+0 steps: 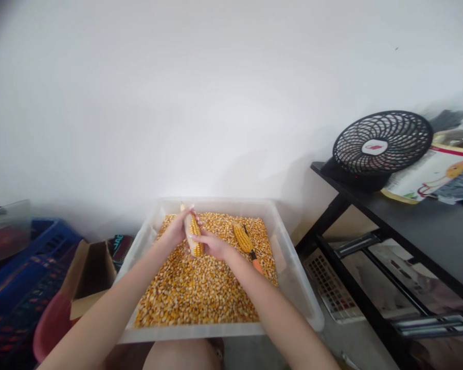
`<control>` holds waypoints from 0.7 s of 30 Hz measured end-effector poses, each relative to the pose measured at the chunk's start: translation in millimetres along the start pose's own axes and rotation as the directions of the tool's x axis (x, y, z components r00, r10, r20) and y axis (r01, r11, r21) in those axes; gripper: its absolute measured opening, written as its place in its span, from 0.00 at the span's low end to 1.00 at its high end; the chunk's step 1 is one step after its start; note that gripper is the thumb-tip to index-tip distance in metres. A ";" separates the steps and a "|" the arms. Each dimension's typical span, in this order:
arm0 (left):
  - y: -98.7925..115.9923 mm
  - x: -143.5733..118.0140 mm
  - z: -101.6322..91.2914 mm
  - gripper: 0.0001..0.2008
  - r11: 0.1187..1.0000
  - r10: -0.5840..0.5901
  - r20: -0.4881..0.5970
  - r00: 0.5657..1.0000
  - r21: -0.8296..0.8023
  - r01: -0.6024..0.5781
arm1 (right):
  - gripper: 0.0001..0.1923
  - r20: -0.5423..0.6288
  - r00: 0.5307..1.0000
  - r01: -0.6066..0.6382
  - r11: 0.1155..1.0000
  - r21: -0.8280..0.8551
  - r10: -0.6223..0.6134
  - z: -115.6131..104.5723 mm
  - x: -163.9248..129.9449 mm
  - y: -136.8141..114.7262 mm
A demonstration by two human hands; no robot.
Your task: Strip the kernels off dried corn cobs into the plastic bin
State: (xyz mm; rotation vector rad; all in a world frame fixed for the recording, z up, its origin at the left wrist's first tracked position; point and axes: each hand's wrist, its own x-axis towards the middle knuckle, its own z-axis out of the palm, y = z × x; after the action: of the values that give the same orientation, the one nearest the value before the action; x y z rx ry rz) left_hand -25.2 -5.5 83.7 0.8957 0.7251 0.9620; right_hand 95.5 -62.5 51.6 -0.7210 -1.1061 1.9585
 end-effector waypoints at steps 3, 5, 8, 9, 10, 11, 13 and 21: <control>2.1 0.8 2.0 0.16 0.994 0.009 -0.008 1.000 -0.113 -0.010 | 0.23 0.005 1.000 -0.006 0.999 -0.054 0.006 1.6 -0.5 -0.2; 1.1 2.3 4.4 0.16 0.991 0.029 -0.068 0.997 -0.125 -0.038 | 0.23 -0.044 0.999 0.019 0.987 -0.159 -0.026 4.2 0.6 0.4; -0.8 4.0 8.3 0.14 0.992 0.077 -0.173 0.982 -0.082 -0.092 | 0.26 -0.121 0.981 0.103 0.930 -0.354 -0.154 7.6 4.2 2.8; -1.0 4.1 9.2 0.14 0.993 0.089 -0.198 0.976 -0.059 -0.103 | 0.27 -0.136 0.970 0.133 0.906 -0.403 -0.203 7.9 5.5 4.1; -1.1 3.8 9.7 0.14 0.994 0.090 -0.212 0.973 -0.040 -0.100 | 0.29 -0.142 0.960 0.159 0.887 -0.434 -0.241 7.8 6.5 5.5; -1.1 3.4 9.8 0.14 0.996 0.078 -0.216 0.973 -0.031 -0.087 | 0.30 -0.140 0.956 0.174 0.879 -0.443 -0.260 7.2 7.1 6.9; -1.2 2.3 8.5 0.14 0.999 0.022 -0.193 0.981 -0.034 -0.030 | 0.31 -0.114 0.971 0.153 0.911 -0.382 -0.211 4.9 7.4 9.7; -2.3 -0.5 4.4 0.14 0.998 0.011 -0.172 0.985 0.066 0.000 | 0.23 -0.165 0.980 0.105 0.994 -0.036 -0.109 3.6 8.9 15.4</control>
State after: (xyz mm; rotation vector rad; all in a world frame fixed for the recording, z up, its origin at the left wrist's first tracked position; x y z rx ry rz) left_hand -20.9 -7.9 83.7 0.8789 0.9059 1.0347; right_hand 82.6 -61.9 38.9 -0.8076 -1.0497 1.7621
